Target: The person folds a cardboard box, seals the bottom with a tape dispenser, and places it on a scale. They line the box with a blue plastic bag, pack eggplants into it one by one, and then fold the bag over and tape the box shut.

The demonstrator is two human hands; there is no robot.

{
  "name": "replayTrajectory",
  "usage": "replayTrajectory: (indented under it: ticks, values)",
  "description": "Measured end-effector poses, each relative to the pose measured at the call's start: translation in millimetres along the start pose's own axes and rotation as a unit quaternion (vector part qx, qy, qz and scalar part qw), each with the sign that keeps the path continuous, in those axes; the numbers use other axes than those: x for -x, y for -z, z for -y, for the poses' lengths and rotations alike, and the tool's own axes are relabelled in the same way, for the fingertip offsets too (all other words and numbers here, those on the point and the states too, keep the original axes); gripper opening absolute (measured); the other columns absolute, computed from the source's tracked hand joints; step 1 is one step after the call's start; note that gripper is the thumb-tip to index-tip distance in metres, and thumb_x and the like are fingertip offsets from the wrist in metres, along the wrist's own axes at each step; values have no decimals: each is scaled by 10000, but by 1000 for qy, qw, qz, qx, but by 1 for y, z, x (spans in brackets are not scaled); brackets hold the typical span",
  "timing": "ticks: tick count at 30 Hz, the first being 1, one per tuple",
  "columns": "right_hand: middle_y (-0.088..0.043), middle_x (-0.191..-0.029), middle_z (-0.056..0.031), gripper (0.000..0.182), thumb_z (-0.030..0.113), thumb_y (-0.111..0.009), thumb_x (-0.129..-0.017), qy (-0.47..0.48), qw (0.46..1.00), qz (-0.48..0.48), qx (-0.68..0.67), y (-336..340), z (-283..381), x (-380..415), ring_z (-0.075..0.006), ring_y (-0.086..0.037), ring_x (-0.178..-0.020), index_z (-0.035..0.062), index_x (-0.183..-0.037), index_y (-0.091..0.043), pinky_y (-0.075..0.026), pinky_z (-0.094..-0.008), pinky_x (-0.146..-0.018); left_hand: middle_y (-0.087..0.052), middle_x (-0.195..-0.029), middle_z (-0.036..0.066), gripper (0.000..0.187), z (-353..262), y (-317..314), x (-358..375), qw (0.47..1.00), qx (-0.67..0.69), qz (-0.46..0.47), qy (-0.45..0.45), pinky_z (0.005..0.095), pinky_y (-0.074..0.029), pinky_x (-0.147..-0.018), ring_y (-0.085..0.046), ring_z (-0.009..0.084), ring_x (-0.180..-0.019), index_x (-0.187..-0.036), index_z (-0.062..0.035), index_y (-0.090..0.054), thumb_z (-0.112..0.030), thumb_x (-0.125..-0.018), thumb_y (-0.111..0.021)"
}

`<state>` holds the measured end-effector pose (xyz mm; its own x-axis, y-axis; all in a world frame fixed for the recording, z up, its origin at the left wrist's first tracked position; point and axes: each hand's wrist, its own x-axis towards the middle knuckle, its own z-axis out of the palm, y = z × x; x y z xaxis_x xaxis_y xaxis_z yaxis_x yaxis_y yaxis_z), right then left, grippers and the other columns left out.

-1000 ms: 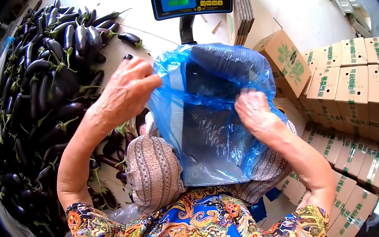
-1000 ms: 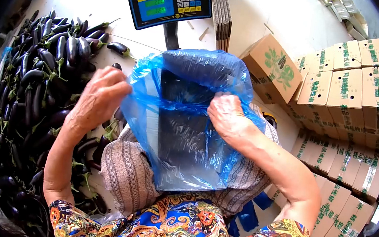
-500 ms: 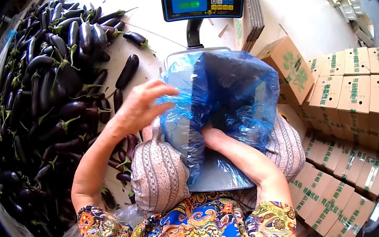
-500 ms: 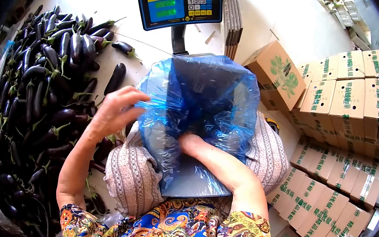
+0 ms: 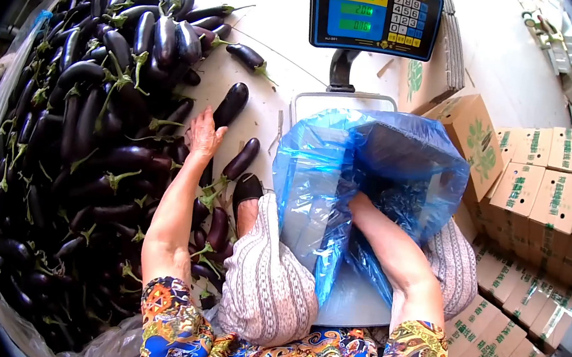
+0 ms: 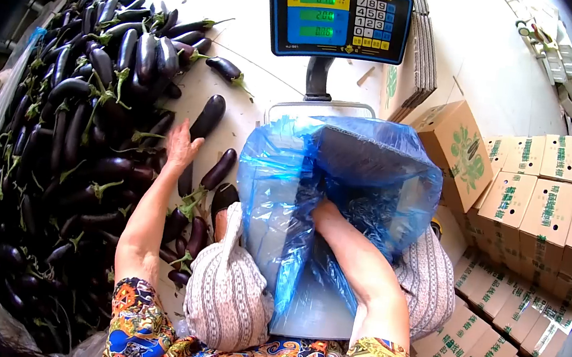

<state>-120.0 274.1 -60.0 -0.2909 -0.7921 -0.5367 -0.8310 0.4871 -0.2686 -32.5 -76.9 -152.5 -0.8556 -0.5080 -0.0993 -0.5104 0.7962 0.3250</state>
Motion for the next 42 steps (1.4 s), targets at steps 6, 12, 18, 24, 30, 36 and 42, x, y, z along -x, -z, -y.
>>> replayTrajectory:
  ticks: [6, 12, 18, 24, 30, 36, 42]
  values:
    - [-642, -1010, -157, 290, 129, -655, -746, 44, 994, 17, 95, 1, -16, 48, -321, -606, -945, 50, -1022, -695, -503, -412, -824, -609, -1075, 182, 547, 8, -42, -30, 999, -29, -5, -15, 520, -489, -872, -592, 405, -1026, -1213, -52, -522, -224, -754, -766]
    - [-637, -983, -178, 164, 135, -672, -771, -34, 997, -57, -38, 106, 8, 136, -351, -611, -925, 31, -898, -664, -532, -434, -794, -618, -944, 16, 485, -58, 60, -39, 864, 501, 26, 45, 258, -461, -735, -548, 105, -804, -1233, 8, -558, -241, -853, -727]
    - [-506, -1379, -224, 876, 376, -775, -824, -68, 827, -267, -490, 186, 39, 157, -298, -547, -1213, 13, -1477, -318, -476, -404, -1003, -609, -1000, 71, 536, -196, 238, 55, 861, 484, 87, -130, 291, -509, -772, -585, 145, -831, -1326, 5, -468, -156, -857, -668]
    - [-583, -1055, -69, 563, 341, -723, -867, -127, 563, -377, -725, 208, 70, 172, -145, -594, -939, 33, -1271, -479, -499, -292, -850, -587, -1206, 164, 734, -259, 260, 114, 741, 477, 289, -374, 355, -520, -894, -599, 264, -1103, -1447, -35, -416, -50, -796, -753]
    - [-565, -1206, -164, 764, 431, -734, -810, -249, 722, -222, -606, 145, 39, 189, -245, -569, -1106, -8, -1349, -416, -449, -354, -966, -685, -950, 60, 287, -174, 213, 85, 780, 604, 154, -53, 220, -502, -756, -632, 98, -817, -1234, -8, -624, -102, -968, -568]
    - [-567, -1217, -370, 942, 498, -666, -822, -380, 842, -153, -352, 39, -28, 109, -487, -563, -1149, -96, -1416, -241, -470, -478, -966, -690, -950, 46, 228, -17, 79, 94, 818, 547, 35, 173, 230, -505, -701, -637, 102, -805, -1141, -17, -654, -105, -938, -595]
    - [-646, -992, -293, 571, 211, -624, -863, -380, 920, -94, -26, -27, -70, 66, -494, -633, -941, -9, -1323, -366, -513, -562, -852, -667, -1140, 143, 361, 54, 15, 130, 961, 235, -14, 147, 364, -515, -884, -651, 258, -1012, -1215, -22, -616, -155, -879, -631]
